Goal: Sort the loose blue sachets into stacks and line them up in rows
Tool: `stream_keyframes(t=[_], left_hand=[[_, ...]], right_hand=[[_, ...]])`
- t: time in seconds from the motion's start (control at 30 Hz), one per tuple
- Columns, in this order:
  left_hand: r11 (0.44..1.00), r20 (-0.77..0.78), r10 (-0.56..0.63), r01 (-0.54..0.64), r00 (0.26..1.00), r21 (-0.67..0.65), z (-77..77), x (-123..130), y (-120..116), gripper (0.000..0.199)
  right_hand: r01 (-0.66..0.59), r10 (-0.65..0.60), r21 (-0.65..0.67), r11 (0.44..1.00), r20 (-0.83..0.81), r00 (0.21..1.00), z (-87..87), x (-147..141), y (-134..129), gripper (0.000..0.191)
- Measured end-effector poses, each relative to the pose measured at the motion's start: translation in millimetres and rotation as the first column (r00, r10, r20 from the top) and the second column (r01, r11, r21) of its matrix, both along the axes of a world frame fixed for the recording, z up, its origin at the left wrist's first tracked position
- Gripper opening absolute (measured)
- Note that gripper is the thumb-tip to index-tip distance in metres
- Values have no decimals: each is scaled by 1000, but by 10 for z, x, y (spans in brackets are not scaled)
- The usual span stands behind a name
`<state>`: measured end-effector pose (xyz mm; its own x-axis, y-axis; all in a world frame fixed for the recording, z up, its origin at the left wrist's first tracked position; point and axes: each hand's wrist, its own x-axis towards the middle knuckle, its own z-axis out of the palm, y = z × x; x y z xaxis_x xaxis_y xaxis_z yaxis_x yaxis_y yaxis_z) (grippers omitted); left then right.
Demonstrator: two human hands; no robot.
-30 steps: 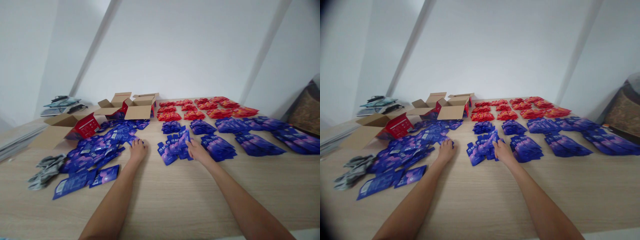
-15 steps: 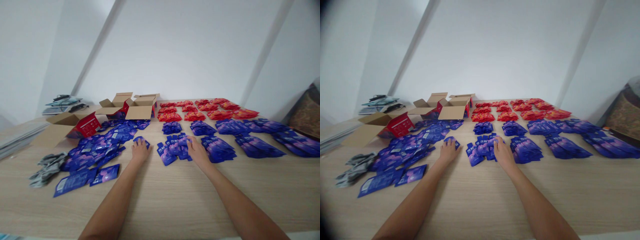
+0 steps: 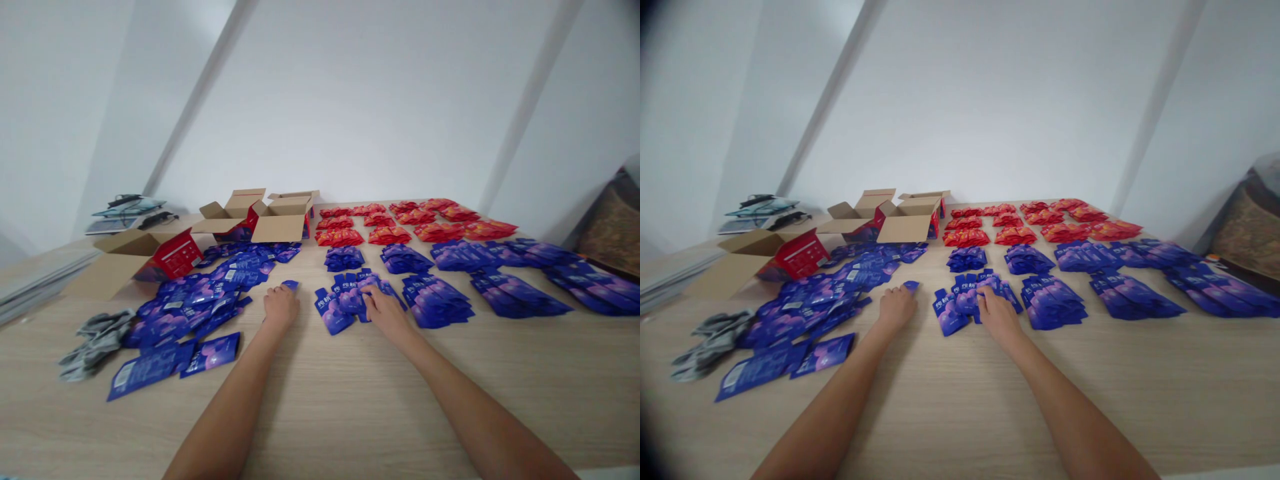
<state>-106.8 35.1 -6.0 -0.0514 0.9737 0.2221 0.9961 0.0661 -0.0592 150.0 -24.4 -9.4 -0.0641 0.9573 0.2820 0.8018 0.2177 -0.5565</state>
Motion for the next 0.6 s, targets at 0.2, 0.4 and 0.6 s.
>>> stream_keyframes(t=[0.2, 0.4, 0.6], left_hand=[[996, 34, -92, 91, 995, 26, 105, -107, 3, 33], [758, 208, -640, 563, 740, 330, 271, 133, -150, 39], [365, 96, -928, 833, 359, 415, 236, 606, -500, 24]], right_hand=[[-83, 86, 34, 996, -92, 992, -47, -27, 9, 28], [-322, 91, -199, 925, -709, 699, -11, -208, -17, 33], [-481, -10, -207, 852, -925, 380, 63, -328, -129, 37]])
